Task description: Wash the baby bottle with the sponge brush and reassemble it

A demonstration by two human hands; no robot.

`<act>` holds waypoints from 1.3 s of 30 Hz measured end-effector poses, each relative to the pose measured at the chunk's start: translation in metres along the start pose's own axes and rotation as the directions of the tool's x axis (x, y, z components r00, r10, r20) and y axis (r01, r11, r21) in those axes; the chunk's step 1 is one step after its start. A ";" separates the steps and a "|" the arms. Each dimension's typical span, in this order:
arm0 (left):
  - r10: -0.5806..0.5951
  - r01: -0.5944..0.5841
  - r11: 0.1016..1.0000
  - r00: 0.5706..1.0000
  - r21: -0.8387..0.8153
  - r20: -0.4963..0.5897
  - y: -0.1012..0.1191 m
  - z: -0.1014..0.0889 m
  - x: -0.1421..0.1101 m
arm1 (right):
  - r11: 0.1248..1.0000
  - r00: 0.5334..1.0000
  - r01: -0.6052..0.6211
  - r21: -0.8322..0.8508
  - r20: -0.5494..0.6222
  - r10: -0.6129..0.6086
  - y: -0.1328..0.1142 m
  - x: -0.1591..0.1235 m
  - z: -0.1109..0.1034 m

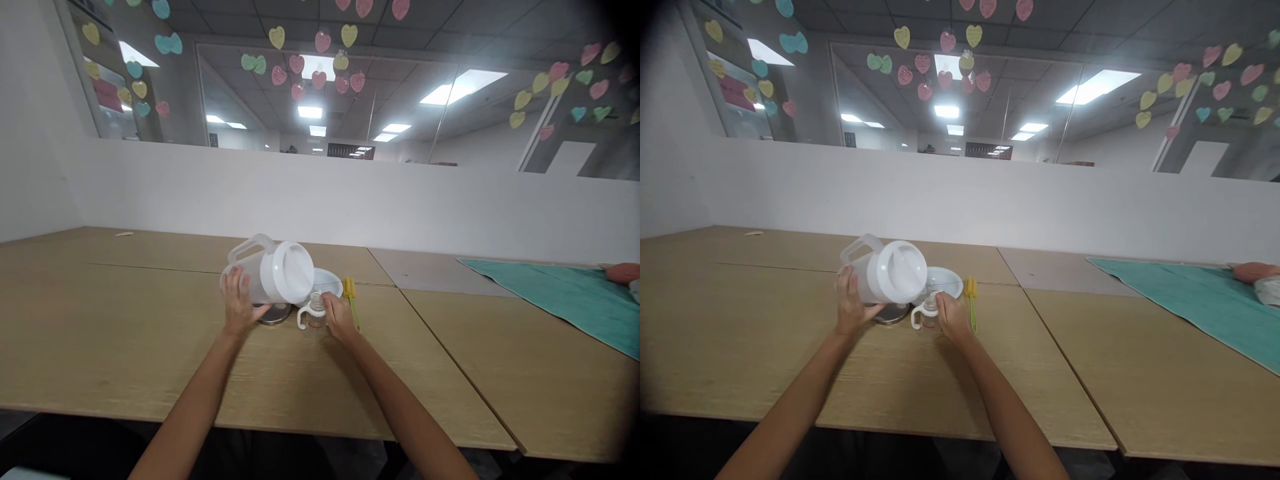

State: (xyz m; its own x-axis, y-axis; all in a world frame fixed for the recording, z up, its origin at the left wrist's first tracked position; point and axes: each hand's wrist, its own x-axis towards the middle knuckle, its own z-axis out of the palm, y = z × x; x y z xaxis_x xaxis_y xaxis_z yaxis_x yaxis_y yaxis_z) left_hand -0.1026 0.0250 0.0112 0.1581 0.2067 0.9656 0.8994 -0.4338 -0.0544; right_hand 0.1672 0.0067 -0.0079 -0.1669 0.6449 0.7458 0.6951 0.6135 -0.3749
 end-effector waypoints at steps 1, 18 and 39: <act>0.023 -0.023 1.000 1.000 0.009 0.005 -0.001 0.001 -0.001 | 1.000 1.000 0.000 -0.006 -0.002 0.000 0.000 0.000 0.000; -0.364 0.375 0.925 0.922 0.065 -0.135 0.003 -0.005 0.006 | 1.000 1.000 -0.005 0.002 0.016 0.005 -0.002 0.000 -0.001; -0.662 0.667 0.744 0.734 -0.020 -0.154 -0.004 -0.005 0.004 | 1.000 1.000 -0.003 0.016 0.001 0.003 -0.003 0.001 -0.001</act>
State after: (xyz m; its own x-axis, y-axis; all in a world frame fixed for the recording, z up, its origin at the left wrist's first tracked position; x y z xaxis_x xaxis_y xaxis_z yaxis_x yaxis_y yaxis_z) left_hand -0.1078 0.0237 0.0162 -0.5419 0.3040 0.7835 0.7667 -0.2029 0.6090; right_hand 0.1654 0.0050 -0.0060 -0.1656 0.6473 0.7440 0.6843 0.6187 -0.3860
